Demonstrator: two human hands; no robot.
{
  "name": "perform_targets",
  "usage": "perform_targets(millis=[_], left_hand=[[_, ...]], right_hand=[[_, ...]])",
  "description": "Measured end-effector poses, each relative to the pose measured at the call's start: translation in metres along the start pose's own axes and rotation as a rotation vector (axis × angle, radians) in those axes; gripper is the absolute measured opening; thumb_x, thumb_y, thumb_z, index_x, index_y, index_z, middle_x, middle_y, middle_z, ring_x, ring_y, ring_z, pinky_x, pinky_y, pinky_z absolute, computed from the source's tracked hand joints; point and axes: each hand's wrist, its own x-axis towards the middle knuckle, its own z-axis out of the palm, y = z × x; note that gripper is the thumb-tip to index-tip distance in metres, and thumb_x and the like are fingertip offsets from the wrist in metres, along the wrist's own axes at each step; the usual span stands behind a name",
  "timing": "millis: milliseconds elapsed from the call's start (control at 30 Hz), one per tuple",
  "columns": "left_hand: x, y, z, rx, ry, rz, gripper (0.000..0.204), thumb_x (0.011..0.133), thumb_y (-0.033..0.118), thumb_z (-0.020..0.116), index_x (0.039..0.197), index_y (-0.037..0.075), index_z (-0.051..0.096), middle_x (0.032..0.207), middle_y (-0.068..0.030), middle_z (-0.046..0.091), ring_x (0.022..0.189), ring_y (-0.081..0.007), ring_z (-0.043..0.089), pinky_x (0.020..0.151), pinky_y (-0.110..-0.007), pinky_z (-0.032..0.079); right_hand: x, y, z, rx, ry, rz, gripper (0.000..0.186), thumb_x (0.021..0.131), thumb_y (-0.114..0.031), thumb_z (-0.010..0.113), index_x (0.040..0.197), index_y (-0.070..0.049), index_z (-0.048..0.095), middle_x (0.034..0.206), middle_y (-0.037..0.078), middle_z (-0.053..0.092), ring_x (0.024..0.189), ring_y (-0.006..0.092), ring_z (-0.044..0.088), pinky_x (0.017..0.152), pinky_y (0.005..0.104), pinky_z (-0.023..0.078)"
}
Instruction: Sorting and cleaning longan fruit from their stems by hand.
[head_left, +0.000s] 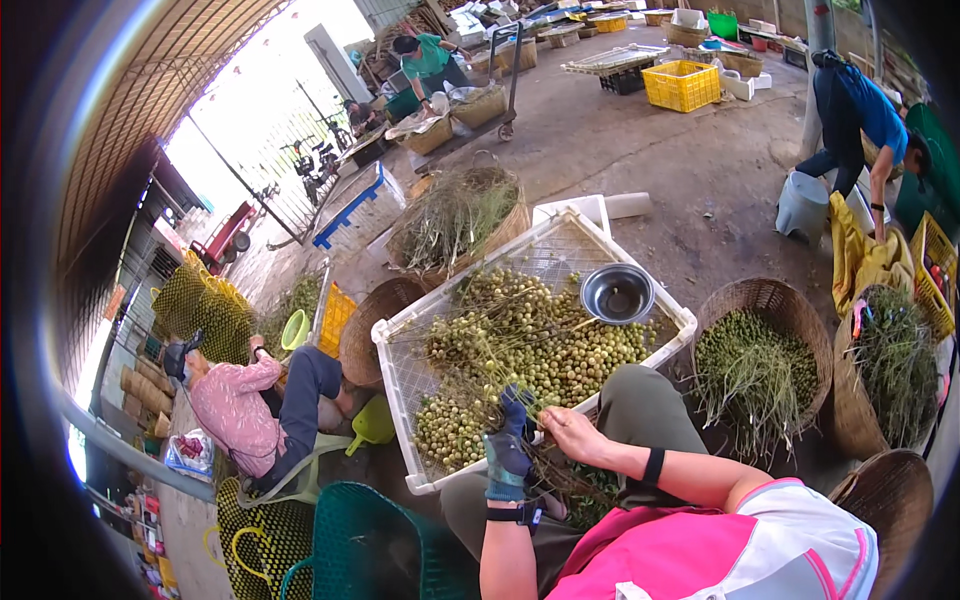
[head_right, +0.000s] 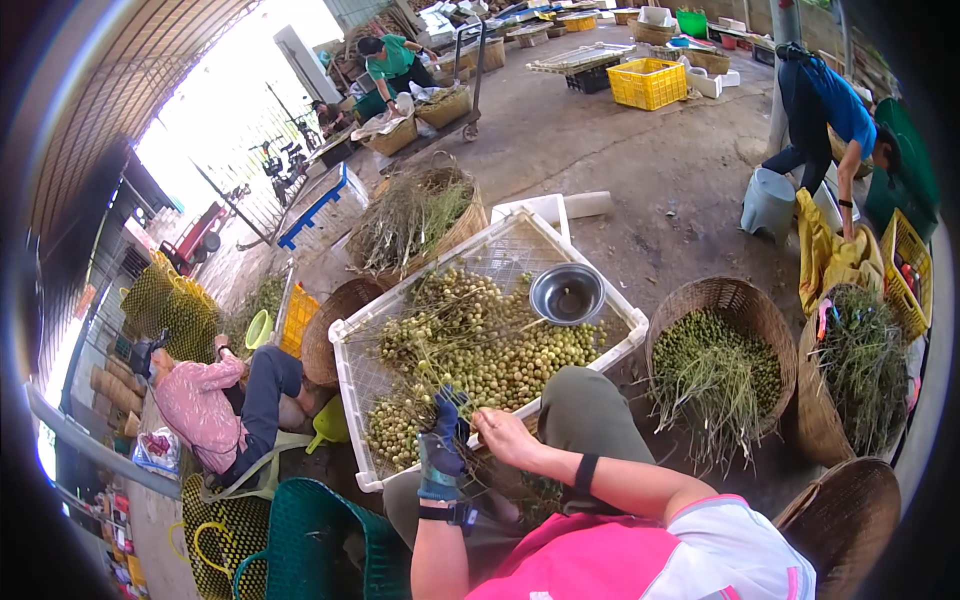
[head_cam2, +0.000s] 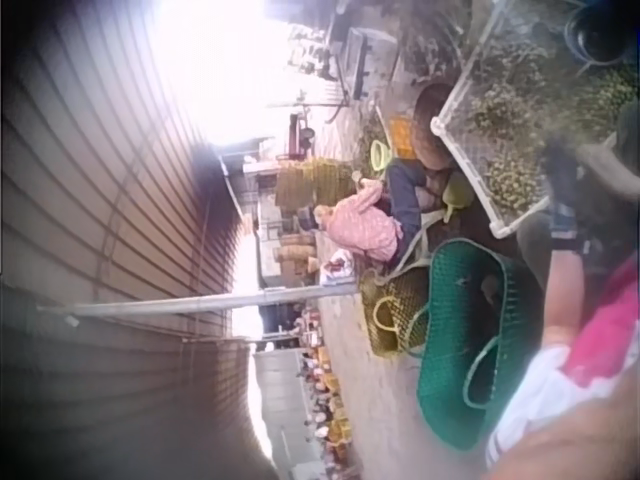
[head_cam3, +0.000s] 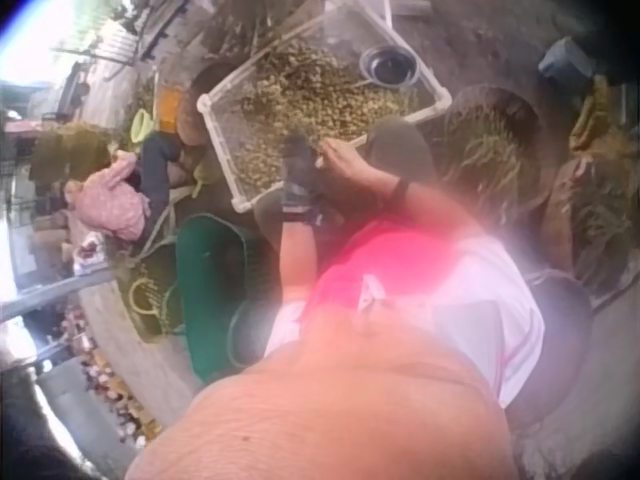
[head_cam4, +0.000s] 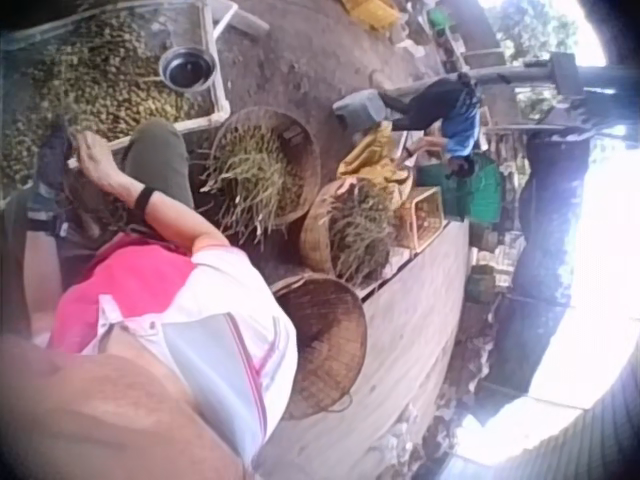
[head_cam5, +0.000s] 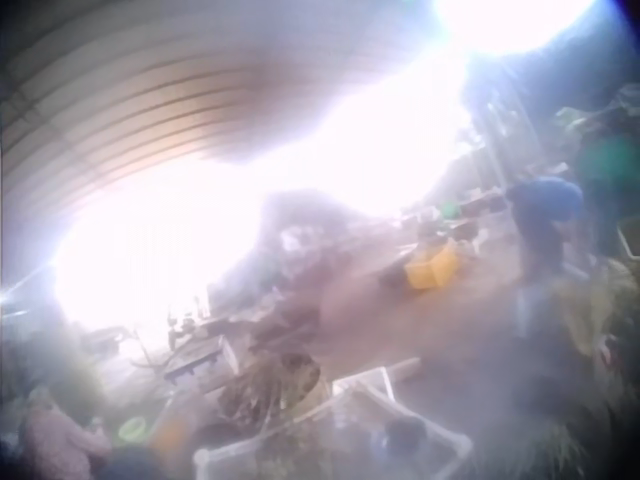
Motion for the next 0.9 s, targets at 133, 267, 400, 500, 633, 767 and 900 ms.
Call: perform_targets(millis=[133, 267, 400, 500, 633, 767, 900], left_hand=[[-0.004, 0.008, 0.002, 0.242, 0.154, -0.079, 0.037, 0.086, 0.023, 0.064, 0.115, 0.002, 0.057, 0.106, -0.0039, 0.062, 0.093, -0.0135, 0.059, 0.079, -0.029, 0.048], [0.003, -0.006, -0.012, 0.155, 0.099, 0.125, 0.023, 0.084, 0.008, 0.063, 0.106, 0.0, 0.062, 0.098, -0.004, 0.064, 0.086, -0.0124, 0.06, 0.074, -0.029, 0.049], [0.001, 0.007, -0.019, 0.241, 0.168, -0.083, 0.017, 0.082, 0.012, 0.066, 0.095, 0.001, 0.065, 0.091, -0.004, 0.063, 0.081, -0.012, 0.059, 0.071, -0.029, 0.049], [-0.007, 0.027, -0.007, 0.136, 0.11, -0.053, 0.027, 0.084, 0.013, 0.064, 0.108, 0.001, 0.061, 0.091, -0.0008, 0.062, 0.079, -0.0098, 0.057, 0.071, -0.024, 0.045], [-0.009, 0.043, 0.011, 0.168, 0.133, -0.15, 0.025, 0.083, 0.011, 0.064, 0.107, 0.002, 0.061, 0.083, -0.0004, 0.061, 0.073, -0.0085, 0.055, 0.066, -0.023, 0.044], [-0.003, 0.04, 0.005, 0.33, 0.001, -0.146, 0.019, 0.084, 0.023, 0.064, 0.095, 0.008, 0.064, 0.076, 0.0022, 0.058, 0.064, -0.0054, 0.049, 0.056, -0.022, 0.038], [-0.003, 0.048, 0.017, 0.395, -0.051, -0.194, 0.021, 0.084, 0.024, 0.064, 0.095, 0.006, 0.064, 0.07, 0.0043, 0.056, 0.062, -0.005, 0.048, 0.055, -0.022, 0.037]], right_hand=[[-0.005, 0.001, 0.002, -0.348, 0.062, -0.133, 0.032, 0.094, -0.026, 0.038, 0.082, 0.001, 0.047, 0.072, 0.024, 0.053, 0.076, 0.0457, 0.052, 0.067, 0.0511, 0.04], [-0.01, -0.011, 0.003, -0.53, -0.102, 0.051, 0.036, 0.092, -0.032, 0.039, 0.085, 0.002, 0.05, 0.076, 0.025, 0.057, 0.077, 0.0445, 0.055, 0.067, 0.0511, 0.043], [-0.011, -0.044, -0.01, -0.676, -0.195, 0.064, 0.034, 0.091, -0.032, 0.041, 0.084, -0.003, 0.056, 0.069, 0.021, 0.059, 0.071, 0.0419, 0.059, 0.065, 0.0492, 0.046], [-0.004, -0.077, -0.04, -0.6, -0.013, -0.072, 0.028, 0.089, -0.031, 0.047, 0.084, -0.006, 0.061, 0.072, 0.017, 0.062, 0.07, 0.0369, 0.061, 0.063, 0.0473, 0.047], [0.026, -0.075, -0.059, -0.325, 0.149, -0.2, 0.021, 0.085, -0.026, 0.058, 0.094, -0.008, 0.063, 0.077, 0.012, 0.066, 0.069, 0.0285, 0.064, 0.063, 0.0394, 0.048], [0.039, -0.068, -0.053, -0.332, 0.128, -0.181, 0.024, 0.084, -0.027, 0.062, 0.094, -0.006, 0.064, 0.077, 0.01, 0.067, 0.071, 0.0246, 0.065, 0.064, 0.0358, 0.049], [0.049, -0.056, -0.056, -0.057, 0.033, -0.031, 0.026, 0.084, -0.03, 0.064, 0.083, -0.003, 0.066, 0.072, 0.005, 0.066, 0.061, 0.0118, 0.06, 0.056, 0.0283, 0.047]])
